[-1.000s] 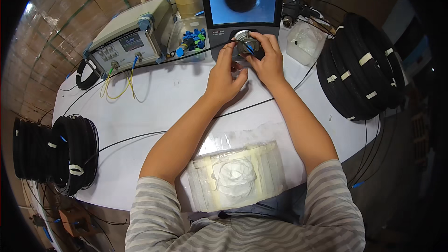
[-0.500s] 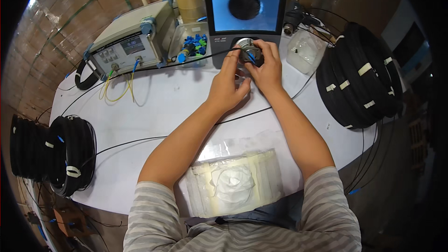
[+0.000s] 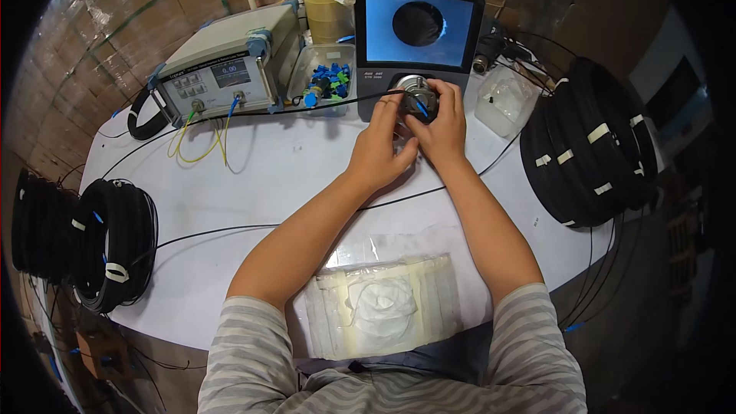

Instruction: Connecting and testing fiber optic cables using a specialized splicing machine and observing the alignment on a monitor.

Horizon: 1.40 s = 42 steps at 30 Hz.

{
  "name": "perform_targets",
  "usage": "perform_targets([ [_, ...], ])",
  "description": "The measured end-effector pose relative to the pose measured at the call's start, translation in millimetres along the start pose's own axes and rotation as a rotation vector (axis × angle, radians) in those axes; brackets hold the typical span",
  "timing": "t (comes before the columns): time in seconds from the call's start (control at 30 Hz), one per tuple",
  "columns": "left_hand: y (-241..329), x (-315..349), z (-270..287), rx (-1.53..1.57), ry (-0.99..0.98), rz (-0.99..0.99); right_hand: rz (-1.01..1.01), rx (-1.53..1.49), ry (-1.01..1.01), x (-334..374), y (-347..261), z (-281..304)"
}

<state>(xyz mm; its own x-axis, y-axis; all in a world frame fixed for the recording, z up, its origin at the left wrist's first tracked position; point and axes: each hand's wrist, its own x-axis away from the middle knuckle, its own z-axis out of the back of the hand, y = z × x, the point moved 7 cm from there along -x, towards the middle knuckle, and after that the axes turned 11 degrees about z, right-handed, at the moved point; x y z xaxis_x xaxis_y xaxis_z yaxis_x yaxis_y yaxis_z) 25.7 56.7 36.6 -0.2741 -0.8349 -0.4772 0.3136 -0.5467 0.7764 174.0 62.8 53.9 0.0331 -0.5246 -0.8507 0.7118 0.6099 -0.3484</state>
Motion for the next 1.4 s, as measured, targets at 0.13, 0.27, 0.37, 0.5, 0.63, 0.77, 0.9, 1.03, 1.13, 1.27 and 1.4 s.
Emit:
perform_targets([
  [0.13,-0.9,-1.2,-0.8,0.002,-0.001,0.011,-0.017,0.024,-0.020,-0.8,1.9,0.9],
  [0.27,-0.8,-1.1,-2.0,-0.011,-0.002,0.038,0.022,0.030,-0.032,-1.7,2.2,2.3],
  [0.37,0.7,-0.6,-3.1,0.009,0.005,0.013,-0.001,0.019,-0.034,-0.4,4.0,2.8],
  [0.5,-1.2,-1.7,-3.0,0.000,0.005,0.021,0.020,0.010,-0.027,-1.8,3.9,2.9],
  [0.63,-0.1,-1.6,1.9,0.010,0.015,0.045,0.017,0.007,-0.031,-2.3,0.6,1.4],
  [0.77,1.3,-1.2,-0.8,0.027,0.012,0.020,0.015,0.006,-0.005,-0.8,3.8,3.6],
  [0.9,0.1,0.1,-0.1,0.014,-0.027,0.041,0.024,0.011,0.005,-0.6,2.4,5.2],
  [1.03,-2.4,1.7,0.6,0.007,-0.038,0.046,0.032,-0.003,0.006,-0.2,0.8,4.7],
  [1.13,-4.8,2.4,-0.1,0.023,-0.042,0.038,0.005,-0.002,-0.011,1.2,2.3,2.4],
  [1.27,-4.5,1.4,-3.0,0.017,-0.063,0.060,-0.004,-0.009,0.019,1.7,6.7,3.3],
  [1.4,-9.8,0.6,0.4,0.027,-0.071,0.053,-0.013,0.010,-0.018,1.6,6.3,-1.6],
])
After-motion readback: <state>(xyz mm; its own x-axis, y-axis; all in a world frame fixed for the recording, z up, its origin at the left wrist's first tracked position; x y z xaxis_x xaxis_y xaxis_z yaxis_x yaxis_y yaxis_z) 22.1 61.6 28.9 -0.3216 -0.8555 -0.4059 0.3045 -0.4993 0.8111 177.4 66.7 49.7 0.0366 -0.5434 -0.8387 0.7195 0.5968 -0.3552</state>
